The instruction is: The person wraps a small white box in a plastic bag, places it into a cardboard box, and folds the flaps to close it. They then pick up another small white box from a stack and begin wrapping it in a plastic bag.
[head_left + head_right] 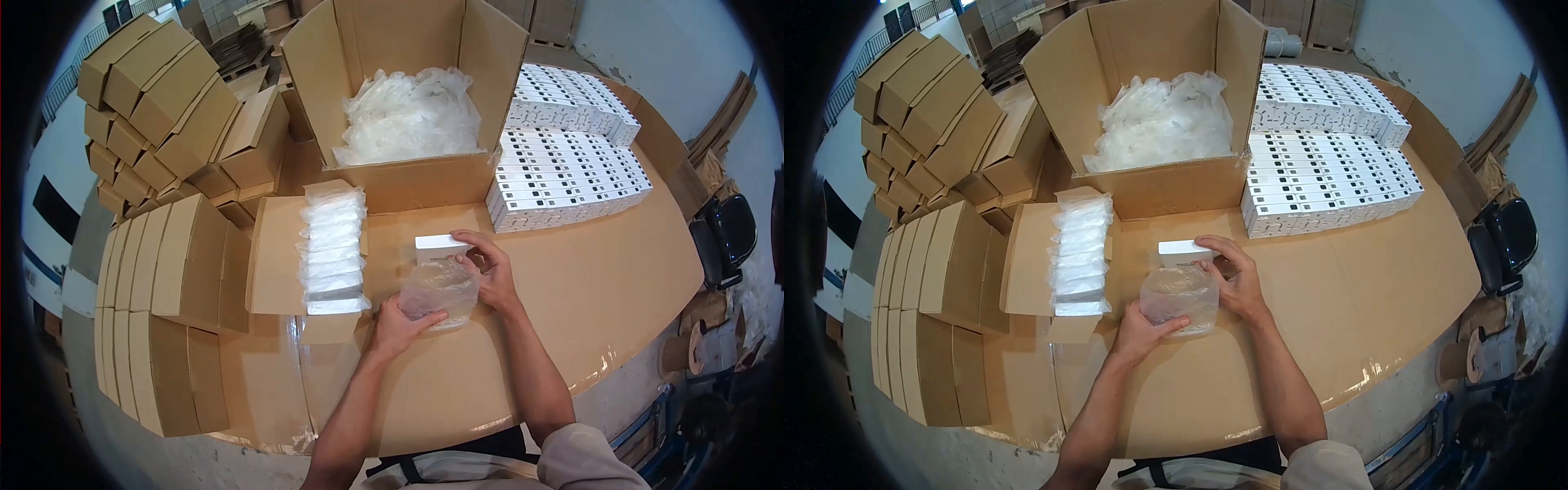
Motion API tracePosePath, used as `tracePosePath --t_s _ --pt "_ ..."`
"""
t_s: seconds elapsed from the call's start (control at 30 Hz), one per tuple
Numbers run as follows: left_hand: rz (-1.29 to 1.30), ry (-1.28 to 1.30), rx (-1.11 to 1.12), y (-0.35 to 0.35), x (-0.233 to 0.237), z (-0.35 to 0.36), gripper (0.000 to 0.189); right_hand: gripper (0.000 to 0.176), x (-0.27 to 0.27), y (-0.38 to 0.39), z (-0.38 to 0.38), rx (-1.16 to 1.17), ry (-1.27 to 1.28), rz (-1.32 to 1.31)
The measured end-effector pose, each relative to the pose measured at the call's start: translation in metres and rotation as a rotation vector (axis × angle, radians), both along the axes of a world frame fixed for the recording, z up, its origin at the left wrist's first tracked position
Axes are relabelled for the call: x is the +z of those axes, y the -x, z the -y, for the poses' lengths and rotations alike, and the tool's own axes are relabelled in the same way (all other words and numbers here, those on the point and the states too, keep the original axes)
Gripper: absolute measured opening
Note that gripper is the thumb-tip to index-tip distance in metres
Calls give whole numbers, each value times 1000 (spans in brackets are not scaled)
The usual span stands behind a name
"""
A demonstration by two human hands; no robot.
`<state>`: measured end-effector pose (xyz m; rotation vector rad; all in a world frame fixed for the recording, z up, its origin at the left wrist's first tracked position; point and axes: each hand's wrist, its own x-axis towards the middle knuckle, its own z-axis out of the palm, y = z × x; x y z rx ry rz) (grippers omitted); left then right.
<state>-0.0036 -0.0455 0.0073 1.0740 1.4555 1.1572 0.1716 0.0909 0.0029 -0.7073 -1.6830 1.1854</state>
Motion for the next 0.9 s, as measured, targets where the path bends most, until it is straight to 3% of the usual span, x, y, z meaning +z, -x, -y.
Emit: tracePosePath --t_s 0.47,0.9 --pt "-5 -5 9 -3 -4 -4 43 33 -4 -1 -2 -50 27 -30" --pt "-56 8 32 -5 -2 -3 46 35 11 -13 -2 -177 235 -449"
